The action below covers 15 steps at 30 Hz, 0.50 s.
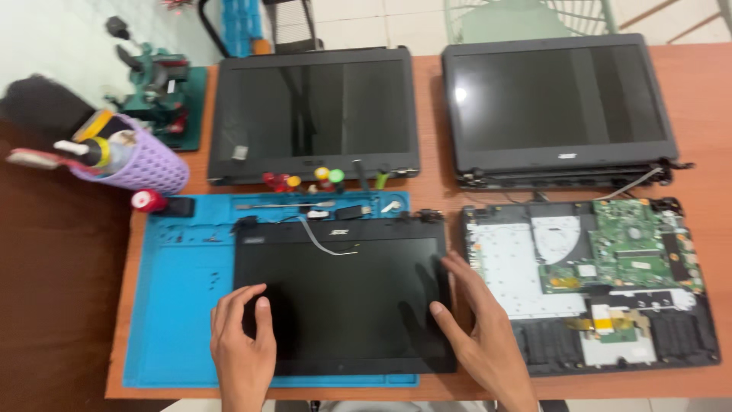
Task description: The person disassembles internal components from one laptop chassis and then uses a screwdriver to work on the screen bezel of another laptop on a repair bench.
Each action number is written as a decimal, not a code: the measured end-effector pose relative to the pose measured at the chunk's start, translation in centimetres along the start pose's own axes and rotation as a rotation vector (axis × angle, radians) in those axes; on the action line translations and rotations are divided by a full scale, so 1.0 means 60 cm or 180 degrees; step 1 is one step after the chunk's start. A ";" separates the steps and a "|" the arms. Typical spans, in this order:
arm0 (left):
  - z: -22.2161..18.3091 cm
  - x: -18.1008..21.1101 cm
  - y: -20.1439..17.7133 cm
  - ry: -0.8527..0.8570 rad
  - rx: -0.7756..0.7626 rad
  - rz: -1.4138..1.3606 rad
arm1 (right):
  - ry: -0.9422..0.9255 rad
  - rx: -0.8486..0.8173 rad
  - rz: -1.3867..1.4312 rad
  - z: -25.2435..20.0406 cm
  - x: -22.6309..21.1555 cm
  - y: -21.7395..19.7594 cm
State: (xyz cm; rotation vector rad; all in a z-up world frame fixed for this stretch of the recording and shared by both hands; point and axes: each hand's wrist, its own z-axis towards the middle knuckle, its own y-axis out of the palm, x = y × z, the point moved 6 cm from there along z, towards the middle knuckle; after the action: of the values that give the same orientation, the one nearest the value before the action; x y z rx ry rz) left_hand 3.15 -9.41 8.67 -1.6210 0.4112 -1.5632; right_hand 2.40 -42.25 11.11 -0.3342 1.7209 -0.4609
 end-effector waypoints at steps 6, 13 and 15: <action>-0.003 -0.071 -0.023 -0.0541 -0.0072 0.0021 | 0.0039 0.0326 -0.0366 -0.003 0.023 0.058; -0.015 -0.108 -0.027 -0.1133 -0.0256 -0.0015 | 0.0197 0.0562 -0.0418 -0.005 0.053 0.072; -0.012 -0.109 -0.031 -0.1212 -0.0285 -0.0093 | 0.0027 0.0632 -0.0436 -0.004 0.050 0.076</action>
State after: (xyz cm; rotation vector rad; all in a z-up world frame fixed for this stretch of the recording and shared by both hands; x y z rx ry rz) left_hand 0.76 -3.79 5.61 -1.9510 0.2546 -1.2319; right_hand 1.73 -39.63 6.39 -0.3076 1.6507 -0.7283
